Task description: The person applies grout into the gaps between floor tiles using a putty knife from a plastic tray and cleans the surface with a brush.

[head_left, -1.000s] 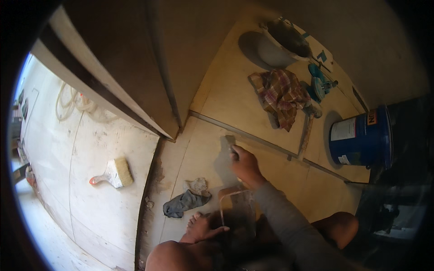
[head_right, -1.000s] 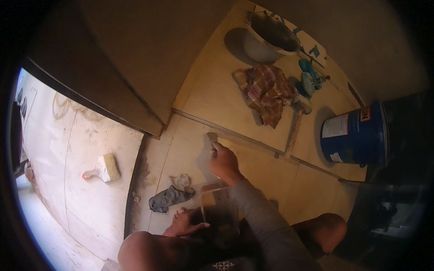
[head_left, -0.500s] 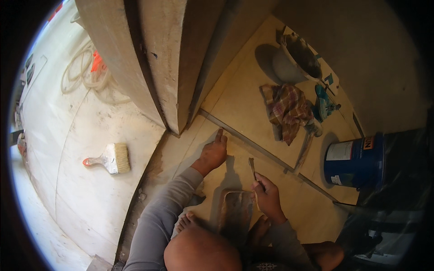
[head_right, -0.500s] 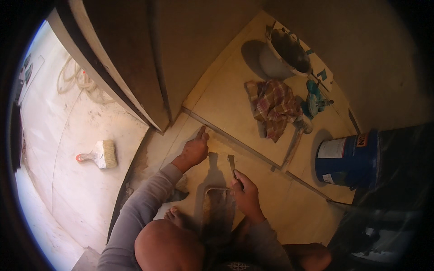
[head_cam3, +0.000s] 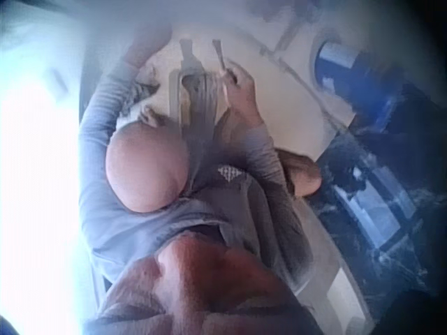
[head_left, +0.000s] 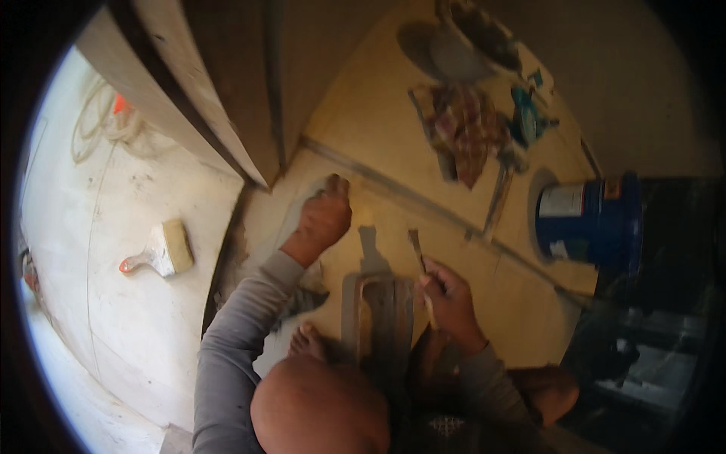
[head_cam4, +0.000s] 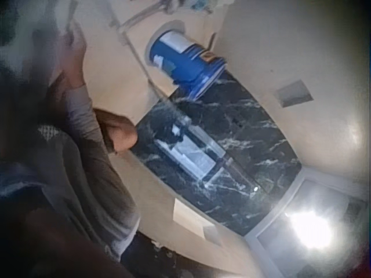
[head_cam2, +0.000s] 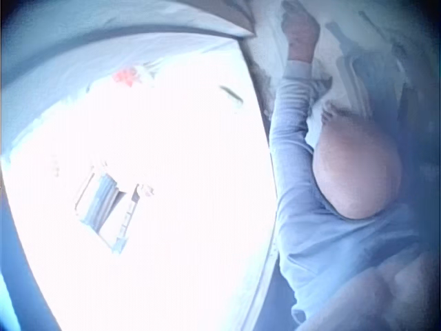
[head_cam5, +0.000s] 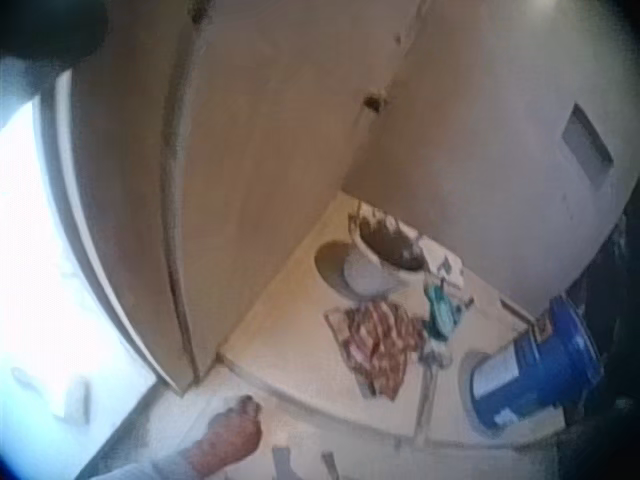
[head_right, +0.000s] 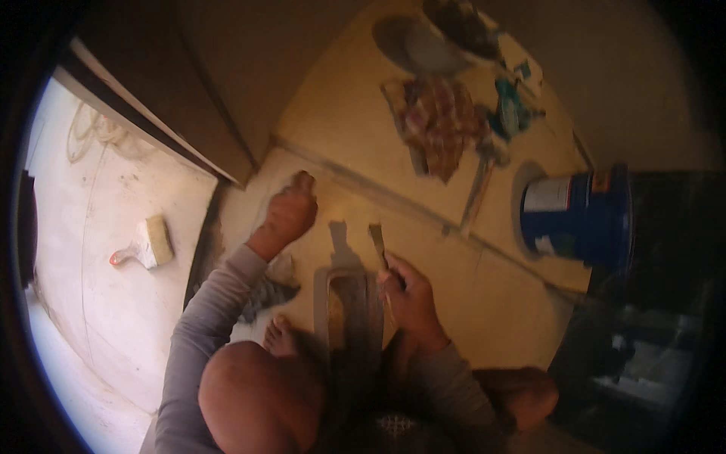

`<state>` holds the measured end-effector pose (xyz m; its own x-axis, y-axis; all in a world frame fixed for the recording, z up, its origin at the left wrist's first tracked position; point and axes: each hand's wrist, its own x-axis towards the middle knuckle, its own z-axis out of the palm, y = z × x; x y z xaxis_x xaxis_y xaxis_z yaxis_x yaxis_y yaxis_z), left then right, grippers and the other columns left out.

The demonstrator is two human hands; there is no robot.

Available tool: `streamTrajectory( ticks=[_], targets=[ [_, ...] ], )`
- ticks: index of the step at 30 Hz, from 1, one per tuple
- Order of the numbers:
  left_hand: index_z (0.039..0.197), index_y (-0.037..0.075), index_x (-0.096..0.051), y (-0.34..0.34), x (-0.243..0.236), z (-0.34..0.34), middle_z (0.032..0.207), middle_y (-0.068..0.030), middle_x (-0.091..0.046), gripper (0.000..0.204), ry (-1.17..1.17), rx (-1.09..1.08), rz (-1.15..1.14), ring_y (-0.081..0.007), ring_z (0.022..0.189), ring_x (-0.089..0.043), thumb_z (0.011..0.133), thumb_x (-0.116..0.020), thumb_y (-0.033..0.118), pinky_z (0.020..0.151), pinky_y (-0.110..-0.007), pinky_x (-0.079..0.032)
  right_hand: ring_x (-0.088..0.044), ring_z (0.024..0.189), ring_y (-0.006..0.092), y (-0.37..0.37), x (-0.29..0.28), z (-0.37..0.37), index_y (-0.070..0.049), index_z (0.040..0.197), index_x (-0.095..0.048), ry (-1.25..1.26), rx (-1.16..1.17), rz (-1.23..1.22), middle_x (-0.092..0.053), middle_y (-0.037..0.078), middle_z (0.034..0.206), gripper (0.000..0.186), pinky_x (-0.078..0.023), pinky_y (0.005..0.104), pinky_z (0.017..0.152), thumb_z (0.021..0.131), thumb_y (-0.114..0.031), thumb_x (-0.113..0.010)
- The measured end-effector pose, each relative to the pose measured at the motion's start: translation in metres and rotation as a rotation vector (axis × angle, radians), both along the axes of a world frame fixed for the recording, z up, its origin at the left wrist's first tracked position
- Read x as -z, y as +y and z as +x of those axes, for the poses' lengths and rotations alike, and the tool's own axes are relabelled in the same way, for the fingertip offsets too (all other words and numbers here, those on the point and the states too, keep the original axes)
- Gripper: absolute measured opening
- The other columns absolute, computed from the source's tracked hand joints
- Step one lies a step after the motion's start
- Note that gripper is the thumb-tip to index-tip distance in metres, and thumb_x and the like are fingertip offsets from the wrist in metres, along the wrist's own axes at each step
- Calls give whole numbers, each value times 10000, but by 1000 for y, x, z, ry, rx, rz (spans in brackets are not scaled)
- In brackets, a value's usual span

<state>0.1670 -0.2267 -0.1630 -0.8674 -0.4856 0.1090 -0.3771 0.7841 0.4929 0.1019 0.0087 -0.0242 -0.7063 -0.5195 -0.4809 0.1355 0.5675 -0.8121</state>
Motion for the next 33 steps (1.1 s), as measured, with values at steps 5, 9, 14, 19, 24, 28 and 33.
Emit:
streamTrajectory(
  ticks=[5,9,14,19,24,28,33],
  targets=[
    [1181,-19,-510,61,-47,88,991,-241,-606,556,-302,72,573,-414,932,-615,849,-645,407,809,-483,-493,-576,659,126,30,-24,3,30,1293,-532,-227,60,41,-610,71,841,393,-491,264,605,935,-123,-586],
    [1169,-44,-511,133,-2,124,1033,-284,-606,560,-362,238,693,-441,912,-629,838,-626,392,806,-485,-513,-593,689,154,43,-26,5,51,1312,-502,-329,-9,62,-626,99,866,396,-500,287,632,948,-102,-536],
    [1161,-39,-505,134,6,125,981,-274,-608,432,-123,88,719,-446,900,-608,855,-613,246,793,-496,-494,-607,714,133,47,-20,-4,-1,1326,-521,-292,-249,237,-640,96,918,404,-516,279,634,948,-133,-571],
    [1117,24,-486,74,-18,81,964,-263,-620,283,-88,-75,687,-462,909,-586,918,-569,208,757,-506,-484,-648,764,224,43,8,-31,-85,1296,-568,377,-710,127,-668,138,938,375,-521,331,689,922,-110,-593],
    [1034,16,-461,60,-18,56,923,-265,-608,207,-20,-150,538,-461,808,-609,933,-535,181,696,-526,-496,-622,808,317,18,21,-53,-70,1235,-609,620,-897,208,-654,153,919,365,-510,384,726,870,-48,-615],
    [1116,12,-476,74,17,55,985,-265,-596,253,143,-164,443,-461,810,-608,924,-530,167,706,-525,-507,-606,772,319,16,37,-62,-76,1214,-615,787,-984,166,-628,124,827,360,-481,412,677,855,-51,-613],
    [1186,-10,-502,68,1,59,1001,-266,-604,308,140,-167,506,-453,816,-614,913,-524,131,708,-501,-514,-592,753,310,27,35,-70,-60,1139,-650,720,-990,182,-617,128,813,286,-476,408,676,867,-14,-575]
  ],
)
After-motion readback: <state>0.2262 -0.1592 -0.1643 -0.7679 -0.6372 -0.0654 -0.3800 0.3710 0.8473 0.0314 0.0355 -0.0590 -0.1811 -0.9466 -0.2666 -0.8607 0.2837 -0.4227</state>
